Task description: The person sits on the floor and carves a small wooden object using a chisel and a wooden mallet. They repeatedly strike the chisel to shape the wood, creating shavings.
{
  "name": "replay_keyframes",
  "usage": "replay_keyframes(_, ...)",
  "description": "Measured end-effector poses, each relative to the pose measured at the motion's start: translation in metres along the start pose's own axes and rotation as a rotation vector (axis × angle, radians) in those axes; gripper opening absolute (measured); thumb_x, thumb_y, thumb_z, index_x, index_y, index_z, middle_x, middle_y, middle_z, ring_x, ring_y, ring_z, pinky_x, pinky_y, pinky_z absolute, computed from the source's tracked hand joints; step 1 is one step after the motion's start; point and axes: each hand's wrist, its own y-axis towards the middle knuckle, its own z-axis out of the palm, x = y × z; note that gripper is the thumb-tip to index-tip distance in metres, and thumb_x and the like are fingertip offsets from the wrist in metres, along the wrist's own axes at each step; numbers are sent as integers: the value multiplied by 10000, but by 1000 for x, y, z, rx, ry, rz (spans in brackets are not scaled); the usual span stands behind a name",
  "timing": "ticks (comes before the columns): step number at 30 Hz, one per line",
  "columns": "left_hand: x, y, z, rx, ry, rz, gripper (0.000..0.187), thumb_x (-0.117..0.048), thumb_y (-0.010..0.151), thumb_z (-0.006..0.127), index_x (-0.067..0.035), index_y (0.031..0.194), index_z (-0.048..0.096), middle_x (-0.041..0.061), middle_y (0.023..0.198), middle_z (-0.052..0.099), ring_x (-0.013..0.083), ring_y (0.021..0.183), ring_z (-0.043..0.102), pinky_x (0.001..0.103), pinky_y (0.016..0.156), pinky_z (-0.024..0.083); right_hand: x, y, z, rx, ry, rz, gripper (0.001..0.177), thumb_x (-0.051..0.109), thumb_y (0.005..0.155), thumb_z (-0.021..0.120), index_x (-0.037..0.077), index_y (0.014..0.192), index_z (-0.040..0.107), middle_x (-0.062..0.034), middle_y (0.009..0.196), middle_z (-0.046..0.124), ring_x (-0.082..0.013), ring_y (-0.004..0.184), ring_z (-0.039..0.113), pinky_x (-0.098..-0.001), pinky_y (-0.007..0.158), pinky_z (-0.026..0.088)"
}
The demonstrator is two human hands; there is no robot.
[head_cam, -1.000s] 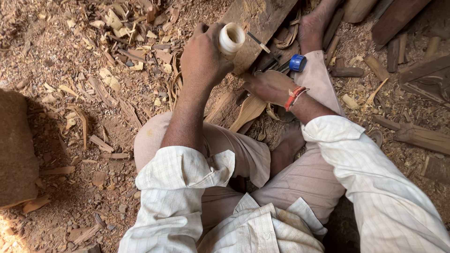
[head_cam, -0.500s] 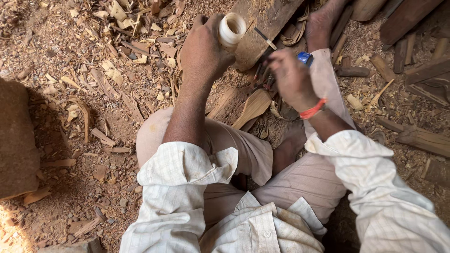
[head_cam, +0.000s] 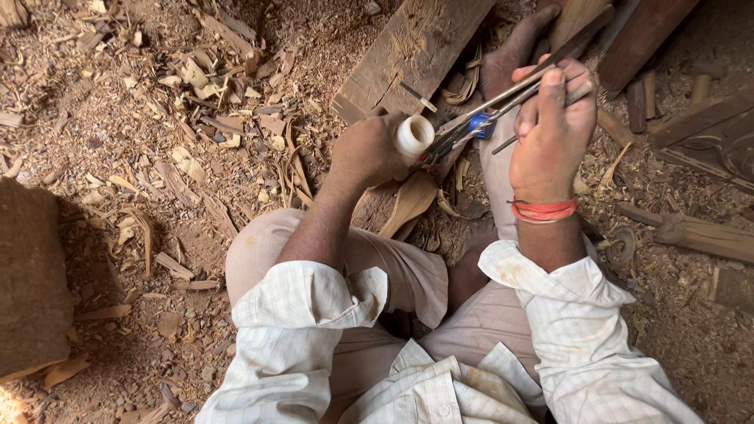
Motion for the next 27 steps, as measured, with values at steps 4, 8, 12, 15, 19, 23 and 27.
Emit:
replay_keyframes(4, -7, -3, -4, -50, 44, 67, 713, -192, 638, 912, -250, 1294, 640, 70, 1118, 668, 263, 947, 718, 431, 830, 621, 9, -5, 22, 134, -226, -104, 252, 265, 1197, 554, 41, 1312, 555, -100, 1069, 702, -22, 666, 482, -169, 576, 409)
replay_keyframes(8, -6, -5, -2, 9, 54, 17, 683, -214, 704, 882, -259, 1335, 625, 64, 1066, 698, 243, 960, 720, 427, 839, 623, 2, -4, 47, 262, -266, -249, 260, 282, 1192, 550, 32, 1260, 538, -88, 1143, 684, -126, 1014, 695, -262, 854, 635)
replay_keyframes(12, -7, -5, -1, -41, 44, 38, 665, -218, 690, 895, -244, 1303, 639, 73, 1105, 678, 246, 950, 718, 427, 828, 623, -1, -2, 57, 297, -305, -284, 288, 292, 1196, 540, 23, 1294, 511, -86, 1157, 692, -111, 1050, 665, -236, 918, 578)
replay_keyframes(15, -5, -5, -4, -44, 10, 26, 683, -215, 699, 889, -255, 1328, 626, 71, 1089, 690, 242, 940, 722, 424, 842, 620, -1, -6, 57, 242, -297, -189, 286, 275, 1188, 547, 19, 1314, 524, -85, 1132, 705, -39, 823, 535, -182, 725, 459)
replay_keyframes(19, -2, -3, -7, -20, -97, 6, 730, -224, 668, 911, -233, 1333, 613, 55, 1106, 682, 226, 955, 722, 405, 833, 632, -1, -15, 53, 175, -157, -110, 244, 245, 1181, 549, 31, 1299, 534, -76, 1131, 702, 13, 627, 409, -146, 533, 331)
replay_keyframes(23, -4, -3, -6, 8, -44, 48, 747, -185, 636, 906, -251, 1326, 631, 45, 1117, 675, 236, 951, 721, 412, 851, 623, 5, -14, 51, 157, -148, -130, 231, 223, 1195, 547, 27, 1317, 536, -90, 1117, 711, 4, 648, 409, -158, 563, 336)
replay_keyframes(27, -7, -8, -6, 38, 56, 49, 764, -177, 622, 920, -238, 1325, 625, 65, 1141, 627, 254, 953, 700, 412, 840, 622, 18, -11, 56, 211, -102, -122, 223, 223, 1187, 539, 27, 1294, 541, -89, 1099, 702, -56, 780, 563, -209, 678, 498)
